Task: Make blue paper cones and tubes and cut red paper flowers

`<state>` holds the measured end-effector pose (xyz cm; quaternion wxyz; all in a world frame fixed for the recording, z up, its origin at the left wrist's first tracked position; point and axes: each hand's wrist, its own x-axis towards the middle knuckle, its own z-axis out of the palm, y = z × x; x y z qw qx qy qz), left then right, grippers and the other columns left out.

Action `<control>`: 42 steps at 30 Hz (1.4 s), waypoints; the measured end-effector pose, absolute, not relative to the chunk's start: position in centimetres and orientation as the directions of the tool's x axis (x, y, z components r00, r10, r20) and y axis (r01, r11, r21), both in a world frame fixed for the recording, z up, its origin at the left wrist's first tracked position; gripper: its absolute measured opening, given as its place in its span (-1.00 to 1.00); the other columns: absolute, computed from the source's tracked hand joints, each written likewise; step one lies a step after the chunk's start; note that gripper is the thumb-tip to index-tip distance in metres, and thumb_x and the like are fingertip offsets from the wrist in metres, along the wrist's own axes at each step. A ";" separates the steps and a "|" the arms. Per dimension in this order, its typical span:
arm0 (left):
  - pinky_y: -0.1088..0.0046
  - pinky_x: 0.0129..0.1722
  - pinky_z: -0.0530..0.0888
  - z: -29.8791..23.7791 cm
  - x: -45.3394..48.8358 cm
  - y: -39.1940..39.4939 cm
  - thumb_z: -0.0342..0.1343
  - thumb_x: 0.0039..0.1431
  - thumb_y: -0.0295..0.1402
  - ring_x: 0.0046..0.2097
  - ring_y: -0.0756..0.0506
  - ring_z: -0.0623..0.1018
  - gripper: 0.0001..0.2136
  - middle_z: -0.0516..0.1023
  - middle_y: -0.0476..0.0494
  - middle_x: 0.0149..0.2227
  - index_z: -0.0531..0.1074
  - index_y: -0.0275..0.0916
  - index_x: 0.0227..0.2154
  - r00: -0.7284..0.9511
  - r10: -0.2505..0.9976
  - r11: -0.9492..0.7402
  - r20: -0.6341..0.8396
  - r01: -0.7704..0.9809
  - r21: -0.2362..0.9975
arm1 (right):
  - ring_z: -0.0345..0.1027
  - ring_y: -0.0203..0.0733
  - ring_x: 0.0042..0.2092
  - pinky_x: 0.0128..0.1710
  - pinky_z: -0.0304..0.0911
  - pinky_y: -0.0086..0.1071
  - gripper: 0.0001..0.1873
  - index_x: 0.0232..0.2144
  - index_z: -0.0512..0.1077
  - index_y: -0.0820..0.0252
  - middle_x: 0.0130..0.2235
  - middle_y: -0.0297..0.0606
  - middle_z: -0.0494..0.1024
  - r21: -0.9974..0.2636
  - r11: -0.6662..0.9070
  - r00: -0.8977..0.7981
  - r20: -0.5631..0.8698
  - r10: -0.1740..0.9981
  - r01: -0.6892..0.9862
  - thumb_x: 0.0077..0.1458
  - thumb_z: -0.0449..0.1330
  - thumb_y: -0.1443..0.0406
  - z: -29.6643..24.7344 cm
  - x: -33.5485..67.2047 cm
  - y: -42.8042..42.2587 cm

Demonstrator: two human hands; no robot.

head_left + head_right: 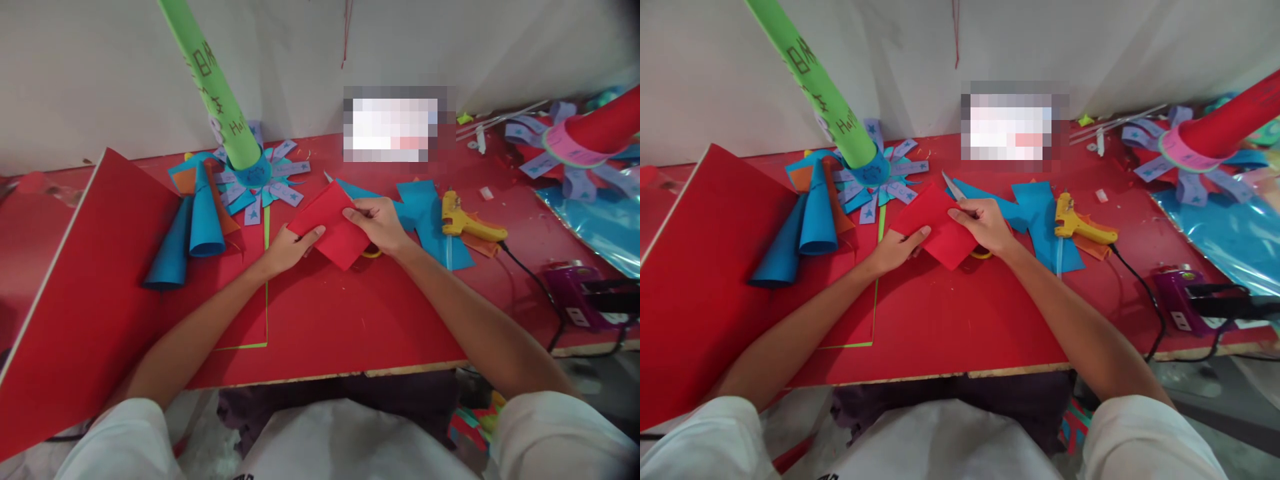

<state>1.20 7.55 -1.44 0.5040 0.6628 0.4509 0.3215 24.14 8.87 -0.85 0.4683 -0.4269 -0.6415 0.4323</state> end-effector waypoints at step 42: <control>0.45 -0.46 0.29 -1.4 0.6 8.2 0.05 0.40 0.09 -0.53 0.00 0.37 -0.47 0.33 0.01 -0.65 0.29 -0.18 -0.58 0.513 0.854 -0.339 0.083 0.429 0.838 | 0.31 -0.19 -0.38 -0.41 0.24 -0.31 -0.44 -0.42 0.52 0.12 -0.39 -0.27 0.53 -0.982 0.186 -0.123 0.183 0.975 0.013 0.11 0.38 -0.23 -1.9 23.7 9.0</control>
